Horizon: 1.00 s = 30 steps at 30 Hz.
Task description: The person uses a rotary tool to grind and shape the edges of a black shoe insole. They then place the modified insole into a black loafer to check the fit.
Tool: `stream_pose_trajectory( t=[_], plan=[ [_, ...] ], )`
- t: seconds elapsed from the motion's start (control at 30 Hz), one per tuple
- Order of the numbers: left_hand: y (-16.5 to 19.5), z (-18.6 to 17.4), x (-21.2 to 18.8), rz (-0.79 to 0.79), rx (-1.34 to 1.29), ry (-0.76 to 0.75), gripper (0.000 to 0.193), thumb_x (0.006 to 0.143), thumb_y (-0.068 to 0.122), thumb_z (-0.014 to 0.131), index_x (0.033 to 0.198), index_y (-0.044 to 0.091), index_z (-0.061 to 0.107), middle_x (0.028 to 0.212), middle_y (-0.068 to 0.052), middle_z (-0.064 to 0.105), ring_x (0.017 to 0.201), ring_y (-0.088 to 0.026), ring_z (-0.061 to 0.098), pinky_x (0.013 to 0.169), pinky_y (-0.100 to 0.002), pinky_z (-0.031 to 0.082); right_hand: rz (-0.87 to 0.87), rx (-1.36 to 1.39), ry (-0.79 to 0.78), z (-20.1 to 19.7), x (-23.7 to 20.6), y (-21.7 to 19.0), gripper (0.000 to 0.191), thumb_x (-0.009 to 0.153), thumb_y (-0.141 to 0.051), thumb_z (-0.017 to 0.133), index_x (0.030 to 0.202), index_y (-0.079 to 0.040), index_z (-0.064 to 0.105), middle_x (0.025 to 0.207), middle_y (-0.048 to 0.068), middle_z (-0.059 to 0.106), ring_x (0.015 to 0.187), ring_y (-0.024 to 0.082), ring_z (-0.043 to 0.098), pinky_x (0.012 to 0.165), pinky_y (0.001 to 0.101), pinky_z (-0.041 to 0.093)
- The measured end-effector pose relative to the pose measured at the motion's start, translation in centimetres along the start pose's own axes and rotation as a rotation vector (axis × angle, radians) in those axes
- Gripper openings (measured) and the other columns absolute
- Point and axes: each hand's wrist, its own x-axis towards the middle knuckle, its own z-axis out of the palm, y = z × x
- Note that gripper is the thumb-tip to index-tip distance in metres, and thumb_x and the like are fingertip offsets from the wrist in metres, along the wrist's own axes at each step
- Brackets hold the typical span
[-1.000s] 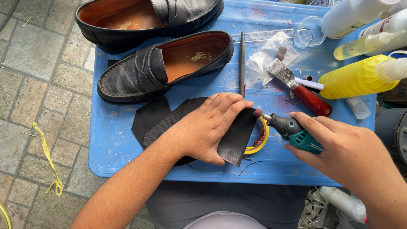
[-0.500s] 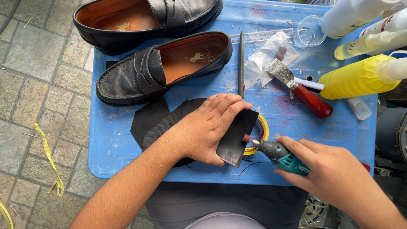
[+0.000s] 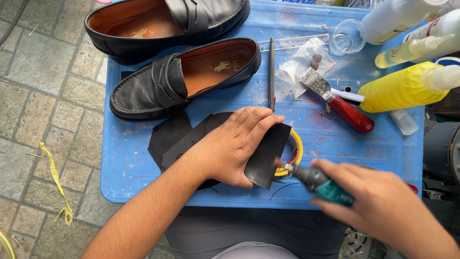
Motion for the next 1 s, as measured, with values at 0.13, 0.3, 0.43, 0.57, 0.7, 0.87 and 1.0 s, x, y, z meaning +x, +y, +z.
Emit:
stream_pose_trajectory(
  t=[0.13, 0.3, 0.43, 0.57, 0.7, 0.87, 1.0],
  plan=[
    [0.2, -0.1, 0.0, 0.002, 0.012, 0.000, 0.139, 0.037, 0.040, 0.094, 0.154, 0.005, 0.026, 0.146, -0.022, 0.040, 0.141, -0.044, 0.040, 0.121, -0.053, 0.029, 0.128, -0.220, 0.057, -1.6, 1.7, 0.1, 0.070, 0.071, -0.048, 0.087, 0.133, -0.024, 0.065, 0.091, 0.003, 0.073, 0.075, 0.029, 0.072, 0.063, 0.0397, 0.057],
    [0.0, -0.1, 0.0, -0.010, 0.000, -0.007, 0.139, 0.037, 0.040, 0.094, 0.154, 0.006, 0.027, 0.147, -0.022, 0.041, 0.140, -0.044, 0.041, 0.120, -0.053, 0.030, 0.150, -0.246, 0.009, -1.5, 2.5, 0.0, 0.071, 0.069, -0.046, 0.084, 0.134, -0.025, 0.064, 0.091, 0.002, 0.073, 0.075, 0.028, 0.072, 0.064, 0.0383, 0.058],
    [0.0, 0.0, -0.1, 0.003, -0.022, 0.015, 0.136, 0.041, 0.041, 0.096, 0.154, 0.007, 0.027, 0.147, -0.021, 0.040, 0.140, -0.044, 0.041, 0.121, -0.053, 0.030, 0.091, -0.170, 0.032, -0.3, 2.1, 0.4, 0.070, 0.067, -0.046, 0.085, 0.131, -0.023, 0.066, 0.092, 0.002, 0.074, 0.074, 0.029, 0.072, 0.063, 0.0391, 0.058],
    [-0.1, 0.2, 0.1, -0.007, 0.006, 0.003, 0.137, 0.038, 0.042, 0.096, 0.152, 0.007, 0.028, 0.146, -0.020, 0.040, 0.139, -0.044, 0.042, 0.120, -0.054, 0.031, 0.038, -0.050, 0.018, 1.2, 0.8, 0.5, 0.070, 0.067, -0.044, 0.086, 0.130, -0.019, 0.067, 0.090, 0.006, 0.074, 0.074, 0.030, 0.073, 0.065, 0.0395, 0.058],
    [-0.1, 0.3, -0.1, -0.017, 0.008, -0.005, 0.136, 0.040, 0.042, 0.096, 0.152, 0.006, 0.028, 0.147, -0.020, 0.040, 0.139, -0.044, 0.043, 0.119, -0.054, 0.032, 0.028, 0.007, -0.070, 2.5, -0.5, 0.0, 0.073, 0.068, -0.046, 0.087, 0.132, -0.016, 0.066, 0.094, 0.008, 0.075, 0.075, 0.031, 0.073, 0.065, 0.0392, 0.058],
    [0.0, 0.4, -0.2, 0.008, -0.010, 0.038, 0.132, 0.048, 0.047, 0.097, 0.153, 0.006, 0.027, 0.146, -0.021, 0.040, 0.140, -0.043, 0.042, 0.120, -0.054, 0.031, 0.046, 0.082, -0.205, 2.3, -0.9, 0.0, 0.073, 0.071, -0.051, 0.087, 0.135, -0.023, 0.067, 0.098, 0.004, 0.077, 0.081, 0.030, 0.074, 0.068, 0.0384, 0.059],
    [0.0, 0.2, -0.1, -0.008, 0.015, 0.003, 0.138, 0.040, 0.044, 0.095, 0.153, 0.006, 0.026, 0.146, -0.021, 0.040, 0.140, -0.043, 0.042, 0.121, -0.053, 0.030, -0.042, 0.109, 0.026, 0.9, -0.2, 0.4, 0.071, 0.069, -0.045, 0.085, 0.130, -0.015, 0.066, 0.098, 0.008, 0.076, 0.080, 0.033, 0.073, 0.066, 0.0392, 0.058]
  ],
)
